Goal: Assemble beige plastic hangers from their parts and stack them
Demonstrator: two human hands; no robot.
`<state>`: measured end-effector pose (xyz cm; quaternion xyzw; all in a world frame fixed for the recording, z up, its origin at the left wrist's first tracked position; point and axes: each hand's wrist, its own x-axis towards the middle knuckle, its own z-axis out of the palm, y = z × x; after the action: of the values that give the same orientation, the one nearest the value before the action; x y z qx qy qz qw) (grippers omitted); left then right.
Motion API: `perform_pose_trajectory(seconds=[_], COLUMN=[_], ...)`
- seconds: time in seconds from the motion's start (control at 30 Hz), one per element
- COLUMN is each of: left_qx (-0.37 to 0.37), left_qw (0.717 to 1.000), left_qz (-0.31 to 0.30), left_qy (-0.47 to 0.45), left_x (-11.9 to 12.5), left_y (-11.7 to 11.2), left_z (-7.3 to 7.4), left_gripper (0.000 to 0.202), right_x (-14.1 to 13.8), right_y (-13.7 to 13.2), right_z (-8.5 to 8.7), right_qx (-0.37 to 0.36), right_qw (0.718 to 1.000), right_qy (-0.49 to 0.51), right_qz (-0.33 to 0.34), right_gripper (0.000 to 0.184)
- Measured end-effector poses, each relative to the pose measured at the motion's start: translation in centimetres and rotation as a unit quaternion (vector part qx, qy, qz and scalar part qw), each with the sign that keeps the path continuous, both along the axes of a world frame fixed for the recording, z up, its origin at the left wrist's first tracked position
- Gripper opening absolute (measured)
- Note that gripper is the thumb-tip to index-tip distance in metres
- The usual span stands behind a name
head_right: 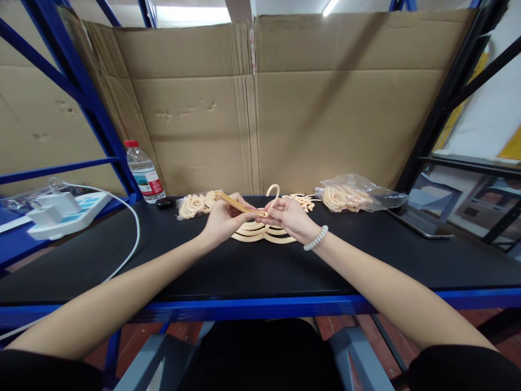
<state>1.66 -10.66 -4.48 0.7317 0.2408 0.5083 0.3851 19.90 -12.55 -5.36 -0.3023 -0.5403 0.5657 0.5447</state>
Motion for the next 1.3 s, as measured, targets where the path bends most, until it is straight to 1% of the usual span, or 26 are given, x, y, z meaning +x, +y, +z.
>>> perform_pose_trajectory(seconds=[0.17,0.3,0.37,0.47,0.6,0.7,0.8,0.9,0.97,1.03,1.1,1.13,1.17,1.2,1.23,1.27,1.3], left_qx=[-0.015,-0.041,-0.054,-0.071,-0.093,-0.1,-0.106,-0.113,-0.123,-0.145,-0.167,-0.174,-0.178,-0.182,-0.185,-0.189,-0.193], left_qw=[1.0,0.999,0.998,0.997,0.994,0.994,0.993,0.993,0.991,0.988,0.984,0.983,0.982,0.981,0.981,0.98,0.978], left_qz=[0.014,0.011,0.016,0.034,0.043,0.031,0.016,-0.011,-0.038,-0.058,-0.062,-0.058,-0.052,-0.046,-0.04,-0.035,-0.033], left_qy=[-0.003,-0.016,-0.022,-0.027,-0.036,-0.038,-0.04,-0.03,-0.022,-0.014,-0.016,-0.022,-0.032,-0.042,-0.053,-0.06,-0.064], left_x=[0.1,0.2,0.3,0.3,0.2,0.2,0.1,0.1,0.1,0.2,0.2,0.2,0.2,0.2,0.2,0.1,0.0], left_y=[-0.3,-0.3,-0.2,-0.1,0.1,0.3,0.4,0.4,0.2,-0.1,-0.3,-0.3,-0.3,-0.2,-0.1,0.1,0.2], left_z=[0.3,0.2,0.1,0.0,0.0,0.2,0.4,0.4,0.3,0.4,0.4,0.5,0.5,0.5,0.5,0.5,0.5], left_gripper=[0.021,0.022,0.023,0.024,0.026,0.026,0.024,0.024,0.027,0.034,0.037,0.038,0.038,0.037,0.035,0.033,0.031], right_x=[-0.5,-0.9,-1.0,-1.2,-1.1,-0.8,-0.5,-0.4,-0.6,-0.7,-0.4,-0.1,0.5,1.2,2.1,3.0,4.0], right_y=[-0.4,-0.4,-0.4,-0.5,-0.7,-0.6,-0.4,-0.2,-0.4,-0.5,-0.3,-0.1,0.3,0.8,1.4,2.1,2.8], right_z=[0.0,-0.2,-0.3,-0.4,-0.2,0.0,0.2,0.3,0.4,0.7,1.2,1.5,1.7,1.8,1.9,1.8,1.7], right_qx=[0.021,0.014,0.016,0.017,-0.012,-0.016,0.004,0.017,0.023,0.039,0.056,0.064,0.071,0.078,0.085,0.092,0.096], right_qw=[1.0,0.998,0.998,0.997,0.998,0.998,0.997,0.996,0.997,0.998,0.997,0.997,0.996,0.993,0.987,0.976,0.96], right_qy=[0.004,0.015,0.027,0.048,0.042,0.012,-0.024,-0.022,-0.018,-0.027,-0.038,-0.042,-0.046,-0.055,-0.073,-0.107,-0.165], right_qz=[-0.018,-0.054,-0.061,-0.056,-0.037,-0.054,-0.079,-0.081,-0.073,-0.049,-0.021,-0.02,-0.036,-0.068,-0.114,-0.163,-0.206], right_gripper=[0.02,0.02,0.021,0.021,0.019,0.019,0.021,0.023,0.024,0.024,0.026,0.028,0.03,0.03,0.029,0.026,0.024])
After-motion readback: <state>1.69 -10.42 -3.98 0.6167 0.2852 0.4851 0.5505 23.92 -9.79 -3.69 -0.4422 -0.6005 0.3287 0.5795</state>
